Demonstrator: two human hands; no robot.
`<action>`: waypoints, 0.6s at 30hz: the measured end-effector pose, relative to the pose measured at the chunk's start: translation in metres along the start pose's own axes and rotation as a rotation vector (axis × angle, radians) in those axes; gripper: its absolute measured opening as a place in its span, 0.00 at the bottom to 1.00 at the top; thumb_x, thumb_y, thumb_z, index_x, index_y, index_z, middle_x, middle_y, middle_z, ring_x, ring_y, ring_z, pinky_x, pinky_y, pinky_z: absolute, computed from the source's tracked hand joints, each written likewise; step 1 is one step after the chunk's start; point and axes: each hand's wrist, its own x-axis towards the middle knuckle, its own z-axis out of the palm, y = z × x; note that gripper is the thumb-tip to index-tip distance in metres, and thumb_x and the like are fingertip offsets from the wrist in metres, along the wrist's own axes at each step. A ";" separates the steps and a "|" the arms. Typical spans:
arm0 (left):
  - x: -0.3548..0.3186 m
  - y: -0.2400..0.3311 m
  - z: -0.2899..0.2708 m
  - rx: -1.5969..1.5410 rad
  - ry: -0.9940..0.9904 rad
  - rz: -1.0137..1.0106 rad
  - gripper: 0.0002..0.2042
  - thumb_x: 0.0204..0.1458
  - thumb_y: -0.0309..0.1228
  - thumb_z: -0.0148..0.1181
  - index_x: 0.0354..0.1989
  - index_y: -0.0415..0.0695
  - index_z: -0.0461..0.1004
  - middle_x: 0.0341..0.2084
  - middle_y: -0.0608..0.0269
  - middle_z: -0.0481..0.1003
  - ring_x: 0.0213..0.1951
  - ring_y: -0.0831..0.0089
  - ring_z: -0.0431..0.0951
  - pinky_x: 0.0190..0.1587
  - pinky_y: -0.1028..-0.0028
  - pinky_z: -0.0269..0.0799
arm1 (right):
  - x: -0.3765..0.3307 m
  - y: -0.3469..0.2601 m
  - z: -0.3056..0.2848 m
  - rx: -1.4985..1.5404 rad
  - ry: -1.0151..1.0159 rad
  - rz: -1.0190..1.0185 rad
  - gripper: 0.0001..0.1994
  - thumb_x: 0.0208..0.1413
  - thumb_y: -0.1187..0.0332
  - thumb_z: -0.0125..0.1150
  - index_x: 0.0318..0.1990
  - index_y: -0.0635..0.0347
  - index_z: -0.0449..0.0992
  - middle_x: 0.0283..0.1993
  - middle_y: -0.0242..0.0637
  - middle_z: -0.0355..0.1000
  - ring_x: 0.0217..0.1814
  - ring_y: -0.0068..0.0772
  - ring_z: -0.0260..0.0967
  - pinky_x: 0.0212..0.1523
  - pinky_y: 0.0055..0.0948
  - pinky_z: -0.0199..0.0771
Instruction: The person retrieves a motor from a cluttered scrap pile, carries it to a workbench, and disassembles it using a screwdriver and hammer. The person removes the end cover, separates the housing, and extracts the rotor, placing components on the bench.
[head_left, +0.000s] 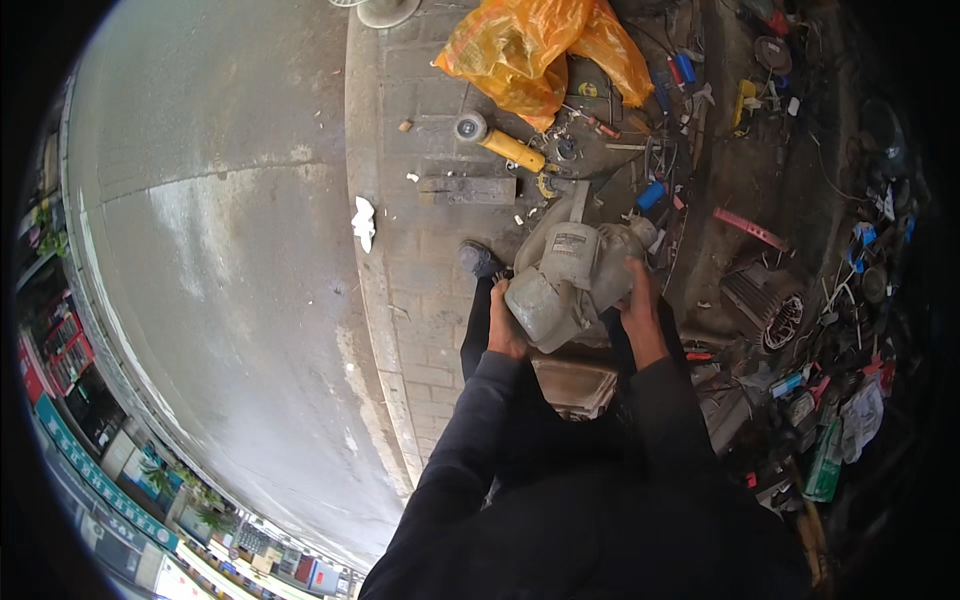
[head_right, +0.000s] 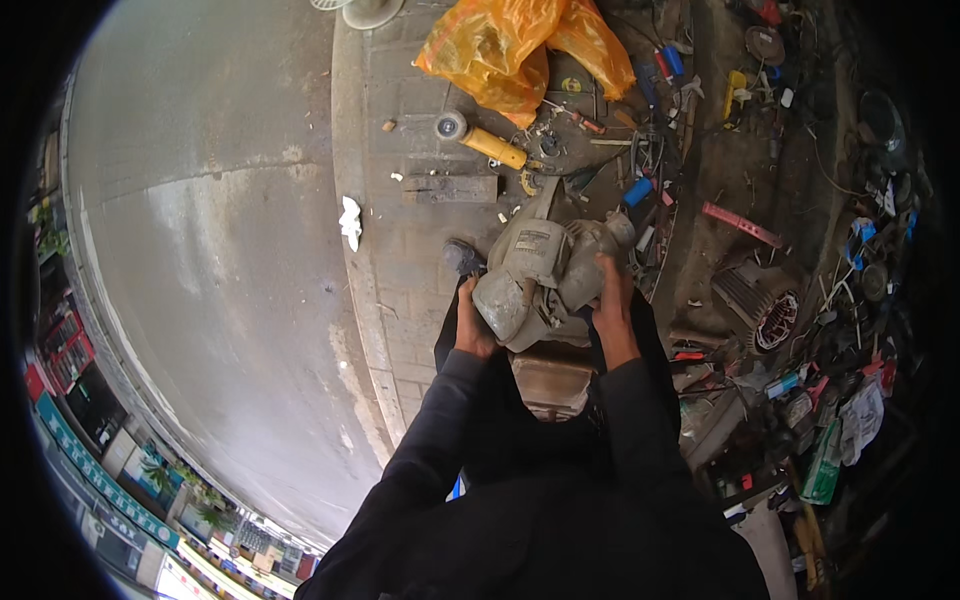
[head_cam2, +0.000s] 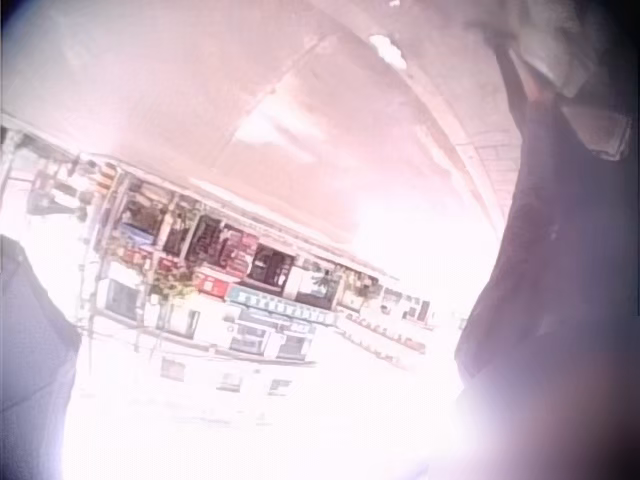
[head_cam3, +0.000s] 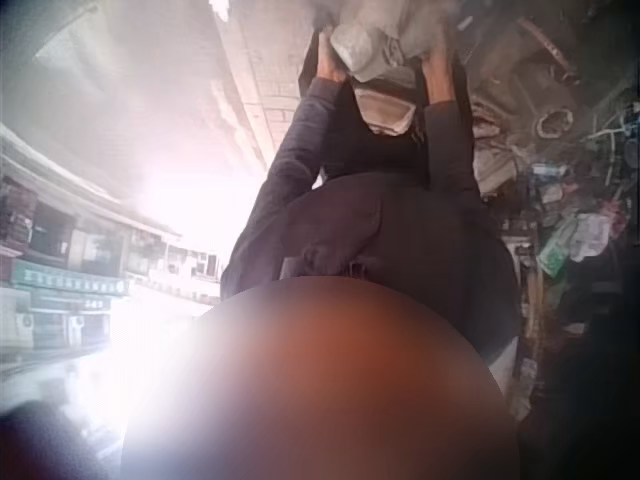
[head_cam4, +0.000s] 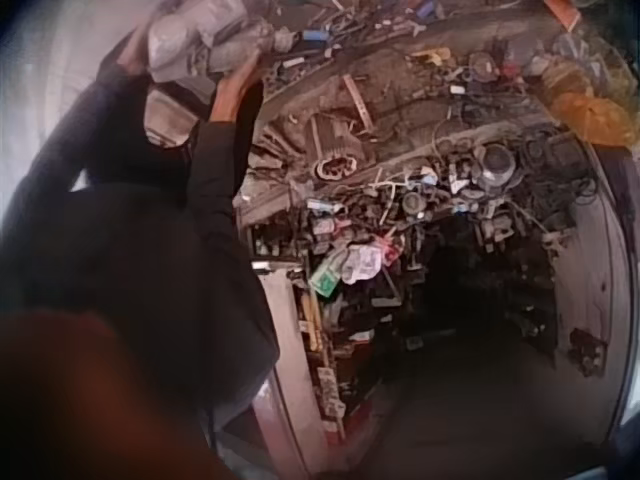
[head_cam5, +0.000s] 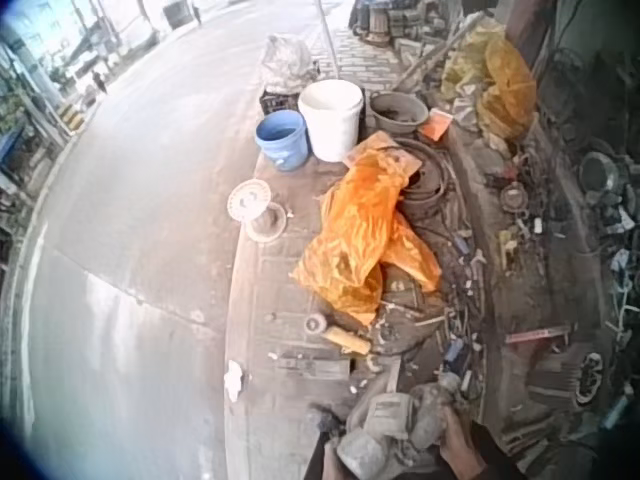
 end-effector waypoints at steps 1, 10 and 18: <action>0.026 -0.005 -0.001 0.020 -0.029 -0.010 0.30 0.65 0.53 0.47 0.63 0.41 0.71 0.56 0.52 0.78 0.54 0.55 0.80 0.59 0.57 0.76 | 0.019 0.014 -0.008 0.095 -0.036 -0.050 0.43 0.52 0.49 0.71 0.73 0.56 0.60 0.71 0.49 0.58 0.67 0.53 0.62 0.57 0.60 0.68; 0.175 -0.046 -0.097 0.050 0.116 -0.130 0.30 0.62 0.55 0.47 0.60 0.44 0.75 0.52 0.53 0.80 0.50 0.53 0.82 0.56 0.53 0.77 | 0.162 0.092 -0.021 0.067 0.071 0.128 0.43 0.50 0.51 0.74 0.70 0.62 0.62 0.67 0.48 0.65 0.64 0.48 0.65 0.55 0.54 0.69; 0.275 -0.022 -0.115 0.159 0.148 -0.118 0.32 0.60 0.58 0.48 0.62 0.46 0.73 0.54 0.56 0.79 0.50 0.55 0.81 0.52 0.55 0.79 | 0.262 0.136 0.007 0.124 0.185 -0.032 0.37 0.49 0.55 0.74 0.64 0.62 0.69 0.63 0.46 0.68 0.62 0.44 0.68 0.56 0.49 0.69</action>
